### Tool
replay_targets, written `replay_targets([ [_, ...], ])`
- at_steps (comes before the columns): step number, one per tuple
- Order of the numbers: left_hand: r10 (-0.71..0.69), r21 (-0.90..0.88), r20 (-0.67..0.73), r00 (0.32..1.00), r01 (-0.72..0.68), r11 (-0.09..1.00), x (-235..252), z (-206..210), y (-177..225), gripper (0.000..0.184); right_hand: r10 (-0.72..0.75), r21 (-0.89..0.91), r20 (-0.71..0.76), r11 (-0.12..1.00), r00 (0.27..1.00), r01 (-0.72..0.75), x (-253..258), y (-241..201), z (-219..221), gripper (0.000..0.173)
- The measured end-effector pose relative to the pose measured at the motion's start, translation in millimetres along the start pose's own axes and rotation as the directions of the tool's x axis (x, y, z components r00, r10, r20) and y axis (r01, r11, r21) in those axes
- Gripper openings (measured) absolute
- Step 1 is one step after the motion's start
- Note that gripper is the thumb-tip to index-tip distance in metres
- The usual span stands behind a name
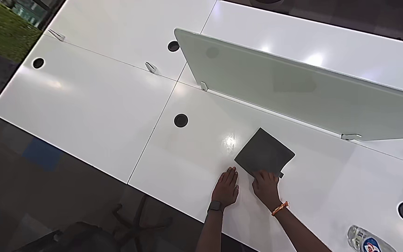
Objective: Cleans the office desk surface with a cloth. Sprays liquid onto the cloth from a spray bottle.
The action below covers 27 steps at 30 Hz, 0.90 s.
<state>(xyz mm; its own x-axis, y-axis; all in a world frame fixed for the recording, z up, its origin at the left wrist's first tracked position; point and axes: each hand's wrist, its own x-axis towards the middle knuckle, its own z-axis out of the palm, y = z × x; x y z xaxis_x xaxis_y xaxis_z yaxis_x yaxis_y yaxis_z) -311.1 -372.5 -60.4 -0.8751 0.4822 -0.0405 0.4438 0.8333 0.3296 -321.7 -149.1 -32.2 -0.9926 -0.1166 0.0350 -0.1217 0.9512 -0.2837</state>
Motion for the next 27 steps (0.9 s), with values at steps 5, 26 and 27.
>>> replay_targets([
  [5, 0.002, 0.014, -0.007, 1.0, -0.002, 1.0, 1, -1, 1, 0.061, -0.003, 0.038, -0.06, 0.999, 0.998, 0.005, -20, 11, -3, 0.033],
  [26, -0.002, 0.027, -0.018, 1.0, 0.002, 1.0, 1, -1, 2, 0.06, 0.344, -0.194, 0.081, 0.926, 0.935, -0.324, 105, 3, 8, 0.104],
  [27, -0.002, 0.03, -0.021, 1.0, 0.002, 1.0, 1, -1, 2, 0.06, 0.343, -0.191, 0.081, 0.927, 0.936, -0.323, 106, 3, 7, 0.104],
])
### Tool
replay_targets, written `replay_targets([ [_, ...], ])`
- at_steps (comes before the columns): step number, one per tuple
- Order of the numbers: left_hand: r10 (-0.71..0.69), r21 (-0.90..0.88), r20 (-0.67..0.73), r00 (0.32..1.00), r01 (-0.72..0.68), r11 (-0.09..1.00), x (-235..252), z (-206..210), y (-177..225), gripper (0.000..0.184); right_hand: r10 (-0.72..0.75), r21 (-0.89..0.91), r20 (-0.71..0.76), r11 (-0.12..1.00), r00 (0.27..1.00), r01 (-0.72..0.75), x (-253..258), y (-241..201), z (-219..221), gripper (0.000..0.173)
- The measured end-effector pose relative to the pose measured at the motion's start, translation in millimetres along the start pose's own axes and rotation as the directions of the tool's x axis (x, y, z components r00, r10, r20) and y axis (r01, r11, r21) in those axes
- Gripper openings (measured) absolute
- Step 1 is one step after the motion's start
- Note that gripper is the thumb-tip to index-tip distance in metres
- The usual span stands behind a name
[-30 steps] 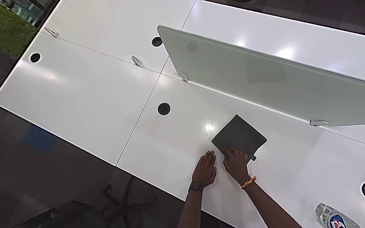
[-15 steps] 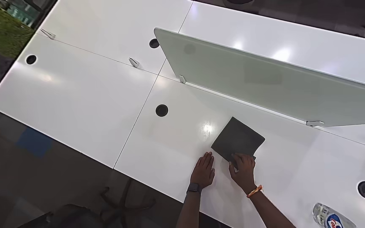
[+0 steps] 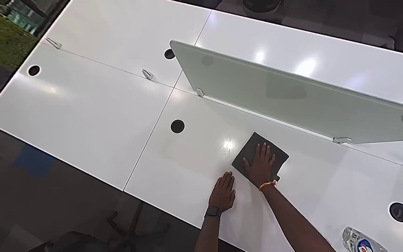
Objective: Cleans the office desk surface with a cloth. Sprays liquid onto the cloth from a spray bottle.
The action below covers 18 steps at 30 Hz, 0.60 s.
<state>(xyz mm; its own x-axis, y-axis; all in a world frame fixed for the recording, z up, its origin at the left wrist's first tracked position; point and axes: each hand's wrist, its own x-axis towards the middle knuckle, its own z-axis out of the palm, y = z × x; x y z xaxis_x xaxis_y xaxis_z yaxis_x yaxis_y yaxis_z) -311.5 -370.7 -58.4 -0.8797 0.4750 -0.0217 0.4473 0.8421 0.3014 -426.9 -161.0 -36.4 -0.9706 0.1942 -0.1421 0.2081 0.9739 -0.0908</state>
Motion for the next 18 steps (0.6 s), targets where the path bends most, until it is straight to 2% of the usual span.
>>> replay_targets([
  [6, -0.006, -0.004, -0.01, 1.0, 0.006, 1.0, -1.8, 1.6, 0.4, 0.06, -0.005, 0.009, -0.011, 1.0, 1.0, 0.005, -1.5, 0.0, 0.5, 0.1],
  [11, -0.013, 0.008, -0.003, 1.0, 0.013, 1.0, -1.7, 2.5, 0.4, 0.06, -0.043, 0.036, -0.043, 0.998, 0.998, 0.045, -3.1, 3.0, 1.8, 0.071],
  [16, -0.022, -0.008, 0.011, 1.0, 0.023, 1.0, -1.9, 3.0, 1.4, 0.06, -0.056, 0.08, -0.021, 0.995, 0.998, 0.058, -2.8, 3.6, -2.4, 0.07],
  [18, -0.019, -0.008, -0.001, 1.0, 0.019, 1.0, -1.6, 4.3, 1.4, 0.06, -0.059, 0.119, -0.067, 0.991, 0.996, 0.067, -2.4, 3.8, -1.9, 0.067],
])
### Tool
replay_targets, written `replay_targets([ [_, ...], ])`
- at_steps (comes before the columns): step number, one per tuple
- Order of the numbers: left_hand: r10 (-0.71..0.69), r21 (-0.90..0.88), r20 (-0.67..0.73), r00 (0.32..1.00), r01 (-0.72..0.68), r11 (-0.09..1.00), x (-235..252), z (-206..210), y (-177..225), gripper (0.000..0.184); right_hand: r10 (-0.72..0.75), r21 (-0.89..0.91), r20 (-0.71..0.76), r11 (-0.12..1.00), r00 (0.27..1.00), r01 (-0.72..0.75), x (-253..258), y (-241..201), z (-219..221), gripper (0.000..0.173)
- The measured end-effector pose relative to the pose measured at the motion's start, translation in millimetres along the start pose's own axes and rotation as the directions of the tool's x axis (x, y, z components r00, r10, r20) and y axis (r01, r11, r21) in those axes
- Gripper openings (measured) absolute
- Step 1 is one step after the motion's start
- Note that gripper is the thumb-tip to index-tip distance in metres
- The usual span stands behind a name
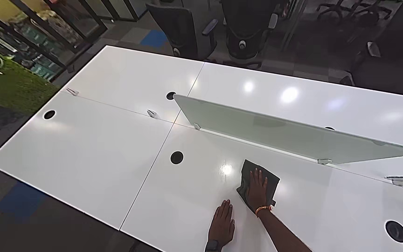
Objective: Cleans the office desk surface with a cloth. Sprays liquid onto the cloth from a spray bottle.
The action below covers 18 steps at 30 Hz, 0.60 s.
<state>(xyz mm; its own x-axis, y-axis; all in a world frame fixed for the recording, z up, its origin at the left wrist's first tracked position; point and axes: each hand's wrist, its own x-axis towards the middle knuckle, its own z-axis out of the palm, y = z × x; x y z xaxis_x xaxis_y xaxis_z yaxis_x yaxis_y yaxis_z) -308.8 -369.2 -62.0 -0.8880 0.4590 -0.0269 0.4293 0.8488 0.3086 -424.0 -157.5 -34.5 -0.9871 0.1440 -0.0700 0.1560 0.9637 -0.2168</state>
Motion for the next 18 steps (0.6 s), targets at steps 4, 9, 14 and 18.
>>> replay_targets([
  [4, -0.009, 0.002, 0.016, 1.0, 0.009, 1.0, -1, -1, 0, 0.06, 0.028, 0.018, -0.014, 0.999, 0.999, -0.028, 2, -5, 0, 0.067],
  [9, -0.014, -0.022, 0.04, 0.999, 0.015, 1.0, 0, -6, 1, 0.059, 0.039, -0.029, 0.016, 0.999, 0.999, -0.039, 7, -8, -2, 0.07],
  [14, -0.033, -0.034, 0.1, 0.994, 0.036, 0.999, 2, -13, 3, 0.059, 0.041, -0.041, 0.051, 0.998, 0.998, -0.039, 18, -14, -6, 0.07],
  [18, -0.029, -0.031, 0.096, 0.995, 0.032, 0.999, 2, -12, 2, 0.059, 0.036, -0.026, 0.04, 0.999, 0.999, -0.035, 32, -18, -6, 0.07],
])
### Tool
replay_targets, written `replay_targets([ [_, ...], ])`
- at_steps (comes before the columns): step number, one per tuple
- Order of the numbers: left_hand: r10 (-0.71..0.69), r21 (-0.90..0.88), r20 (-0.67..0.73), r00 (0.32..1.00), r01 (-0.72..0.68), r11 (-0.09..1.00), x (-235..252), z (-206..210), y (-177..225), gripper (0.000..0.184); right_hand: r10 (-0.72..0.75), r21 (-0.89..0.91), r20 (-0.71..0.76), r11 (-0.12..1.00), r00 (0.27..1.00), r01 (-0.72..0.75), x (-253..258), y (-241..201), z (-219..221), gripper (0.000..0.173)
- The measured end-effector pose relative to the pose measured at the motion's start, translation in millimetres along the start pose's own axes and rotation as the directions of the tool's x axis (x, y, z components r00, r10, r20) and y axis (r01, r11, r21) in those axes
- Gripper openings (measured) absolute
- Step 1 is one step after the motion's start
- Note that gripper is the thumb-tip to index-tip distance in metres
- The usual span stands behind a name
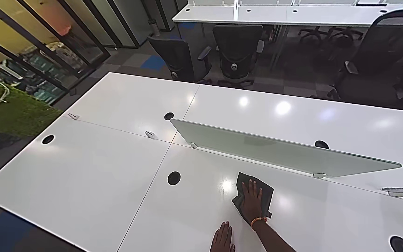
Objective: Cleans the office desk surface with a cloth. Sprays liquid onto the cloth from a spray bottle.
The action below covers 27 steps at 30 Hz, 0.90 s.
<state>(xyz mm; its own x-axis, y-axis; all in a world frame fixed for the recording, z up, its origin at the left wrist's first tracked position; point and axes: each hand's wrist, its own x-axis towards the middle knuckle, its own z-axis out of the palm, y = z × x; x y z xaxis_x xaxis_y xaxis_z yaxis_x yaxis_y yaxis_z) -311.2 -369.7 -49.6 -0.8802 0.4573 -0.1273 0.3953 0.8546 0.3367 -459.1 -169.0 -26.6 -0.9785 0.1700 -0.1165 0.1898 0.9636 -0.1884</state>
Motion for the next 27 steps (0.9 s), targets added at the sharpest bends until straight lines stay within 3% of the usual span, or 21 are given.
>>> replay_targets([
  [27, -0.019, -0.015, -0.001, 1.0, 0.019, 1.0, 1, 1, 0, 0.058, -0.009, 0.029, -0.037, 1.0, 0.999, 0.01, 45, -15, 1, 0.067],
])
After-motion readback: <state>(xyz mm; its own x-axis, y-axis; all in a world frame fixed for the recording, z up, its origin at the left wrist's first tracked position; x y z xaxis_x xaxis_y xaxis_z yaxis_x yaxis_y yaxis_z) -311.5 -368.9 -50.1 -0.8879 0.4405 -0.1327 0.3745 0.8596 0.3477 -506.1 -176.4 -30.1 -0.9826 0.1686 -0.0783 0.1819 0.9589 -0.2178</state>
